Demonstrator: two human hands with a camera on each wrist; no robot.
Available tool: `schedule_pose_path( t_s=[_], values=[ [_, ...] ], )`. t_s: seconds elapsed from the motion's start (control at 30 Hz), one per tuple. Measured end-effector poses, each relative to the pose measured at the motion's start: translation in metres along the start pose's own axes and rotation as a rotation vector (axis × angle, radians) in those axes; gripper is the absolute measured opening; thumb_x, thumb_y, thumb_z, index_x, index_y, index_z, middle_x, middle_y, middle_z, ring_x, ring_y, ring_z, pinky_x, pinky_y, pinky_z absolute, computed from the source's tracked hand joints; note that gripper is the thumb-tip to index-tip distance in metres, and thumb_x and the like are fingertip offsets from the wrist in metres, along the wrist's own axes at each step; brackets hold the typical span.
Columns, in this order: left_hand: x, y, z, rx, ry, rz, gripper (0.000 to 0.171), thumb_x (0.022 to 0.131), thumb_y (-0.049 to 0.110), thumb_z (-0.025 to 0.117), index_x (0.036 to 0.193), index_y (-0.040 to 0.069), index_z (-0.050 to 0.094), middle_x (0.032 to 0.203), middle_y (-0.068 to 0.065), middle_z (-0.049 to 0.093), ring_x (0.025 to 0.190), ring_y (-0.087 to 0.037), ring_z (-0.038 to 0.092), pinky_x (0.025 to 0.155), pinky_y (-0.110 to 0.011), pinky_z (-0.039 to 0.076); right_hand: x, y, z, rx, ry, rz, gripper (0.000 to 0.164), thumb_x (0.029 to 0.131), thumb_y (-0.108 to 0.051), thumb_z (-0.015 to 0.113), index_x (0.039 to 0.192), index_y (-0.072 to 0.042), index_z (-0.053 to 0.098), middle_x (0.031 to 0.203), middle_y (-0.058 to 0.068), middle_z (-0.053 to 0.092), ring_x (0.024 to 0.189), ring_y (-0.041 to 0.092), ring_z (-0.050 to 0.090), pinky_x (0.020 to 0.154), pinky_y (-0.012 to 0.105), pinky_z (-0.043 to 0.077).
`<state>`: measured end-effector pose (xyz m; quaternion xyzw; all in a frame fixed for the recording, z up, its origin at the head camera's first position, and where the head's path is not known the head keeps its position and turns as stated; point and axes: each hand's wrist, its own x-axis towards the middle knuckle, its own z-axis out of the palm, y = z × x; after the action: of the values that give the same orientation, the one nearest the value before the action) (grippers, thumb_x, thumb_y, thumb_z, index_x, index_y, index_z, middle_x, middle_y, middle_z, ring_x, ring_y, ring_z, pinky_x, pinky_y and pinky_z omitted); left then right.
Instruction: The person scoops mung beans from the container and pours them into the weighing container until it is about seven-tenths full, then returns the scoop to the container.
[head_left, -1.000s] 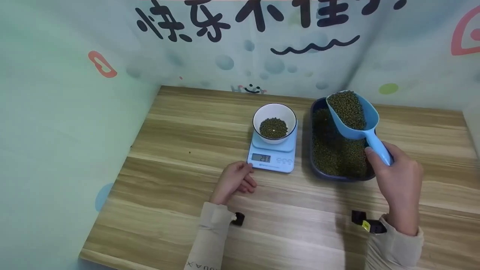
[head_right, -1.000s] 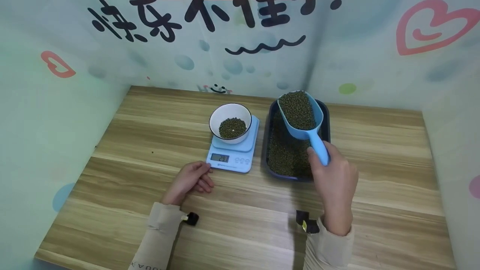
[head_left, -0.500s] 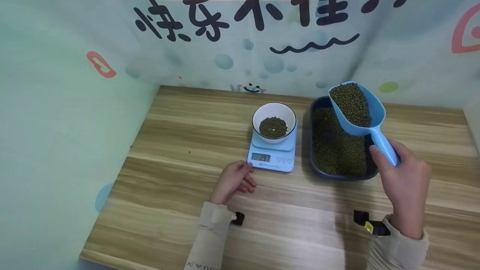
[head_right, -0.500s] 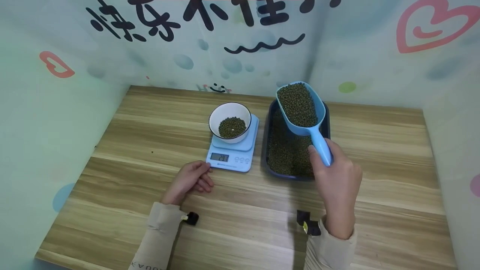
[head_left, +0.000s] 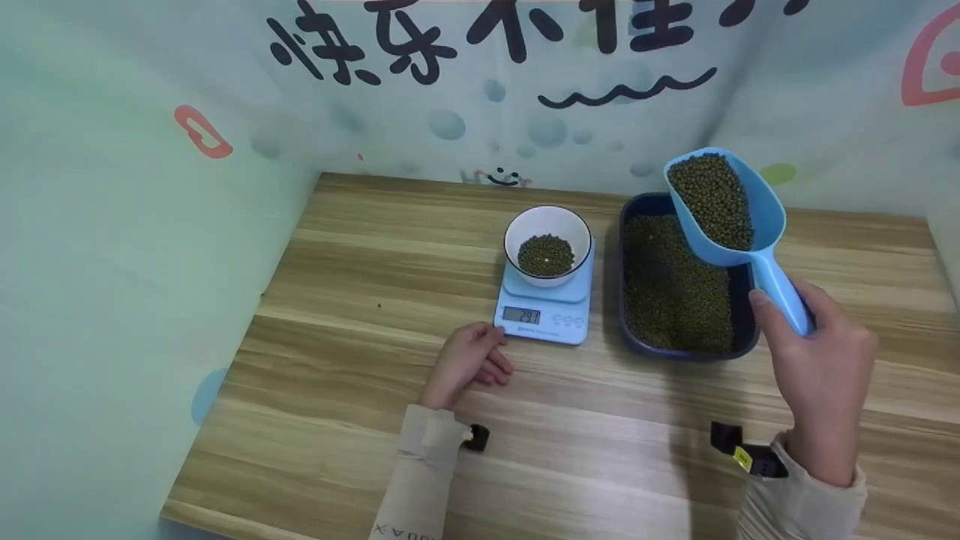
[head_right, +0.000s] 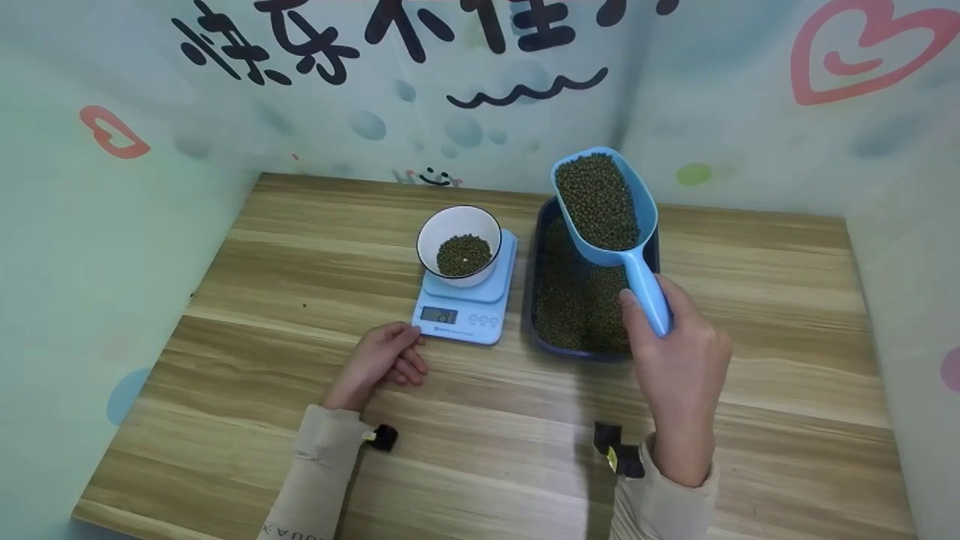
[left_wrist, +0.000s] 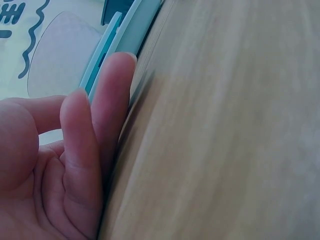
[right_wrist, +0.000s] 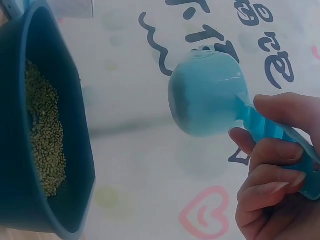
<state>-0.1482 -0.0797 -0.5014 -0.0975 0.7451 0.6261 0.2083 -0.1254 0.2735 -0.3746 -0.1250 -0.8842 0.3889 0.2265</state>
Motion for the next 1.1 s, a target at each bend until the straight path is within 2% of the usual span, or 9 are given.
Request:
schedule_pose_path(
  t_s=[0.23, 0.4, 0.5, 0.6, 0.8, 1.1],
  values=[
    [0.001, -0.002, 0.0, 0.002, 0.006, -0.006, 0.035, 0.092, 0.037, 0.046, 0.095, 0.003, 0.055, 0.071, -0.015, 0.065, 0.061, -0.028, 0.065, 0.051, -0.034, 0.053, -0.003, -0.006, -0.005, 0.025, 0.029, 0.01, 0.038, 0.076, -0.035, 0.069, 0.104, -0.01, 0.067, 0.086, 0.01, 0.064, 0.063, 0.007, 0.047, 0.055, 0.019, 0.033],
    [0.0, -0.001, 0.001, 0.0, 0.013, -0.009, 0.035, 0.092, 0.037, 0.046, 0.095, 0.003, 0.055, 0.071, -0.015, 0.065, 0.06, -0.028, 0.065, 0.051, -0.034, 0.053, -0.004, -0.007, -0.005, 0.055, 0.041, 0.021, 0.036, 0.075, -0.033, 0.071, 0.104, -0.011, 0.068, 0.084, 0.003, 0.062, 0.064, 0.007, 0.048, 0.056, 0.019, 0.033],
    [-0.001, -0.001, 0.001, -0.021, 0.011, 0.004, 0.035, 0.093, 0.036, 0.046, 0.096, 0.002, 0.055, 0.07, -0.017, 0.065, 0.059, -0.028, 0.065, 0.048, -0.031, 0.052, -0.005, -0.007, -0.004, 0.067, 0.045, 0.008, 0.035, 0.074, -0.032, 0.072, 0.103, -0.012, 0.068, 0.081, -0.003, 0.061, 0.063, 0.006, 0.048, 0.056, 0.019, 0.034],
    [0.0, -0.001, 0.002, -0.044, 0.011, 0.013, 0.036, 0.092, 0.036, 0.047, 0.095, 0.001, 0.055, 0.07, -0.017, 0.065, 0.058, -0.027, 0.064, 0.046, -0.029, 0.051, -0.005, -0.007, -0.002, 0.071, 0.045, -0.007, 0.034, 0.074, -0.032, 0.072, 0.102, -0.012, 0.069, 0.081, -0.001, 0.062, 0.063, 0.005, 0.048, 0.056, 0.018, 0.034],
    [0.0, -0.002, 0.001, -0.038, 0.015, 0.005, 0.037, 0.091, 0.039, 0.048, 0.096, 0.003, 0.055, 0.07, -0.016, 0.065, 0.059, -0.028, 0.064, 0.047, -0.03, 0.051, -0.005, -0.008, 0.003, 0.052, -0.003, -0.038, 0.035, 0.076, -0.033, 0.07, 0.103, -0.011, 0.068, 0.088, 0.011, 0.065, 0.065, 0.004, 0.047, 0.057, 0.018, 0.034],
    [-0.001, -0.001, 0.0, -0.031, 0.012, 0.0, 0.039, 0.09, 0.041, 0.049, 0.097, 0.003, 0.055, 0.072, -0.017, 0.065, 0.06, -0.029, 0.064, 0.049, -0.033, 0.052, -0.009, -0.017, 0.017, 0.031, -0.108, -0.13, 0.037, 0.078, -0.036, 0.067, 0.109, -0.014, 0.065, 0.086, 0.013, 0.065, 0.064, 0.016, 0.048, 0.053, 0.02, 0.033]
  ],
)
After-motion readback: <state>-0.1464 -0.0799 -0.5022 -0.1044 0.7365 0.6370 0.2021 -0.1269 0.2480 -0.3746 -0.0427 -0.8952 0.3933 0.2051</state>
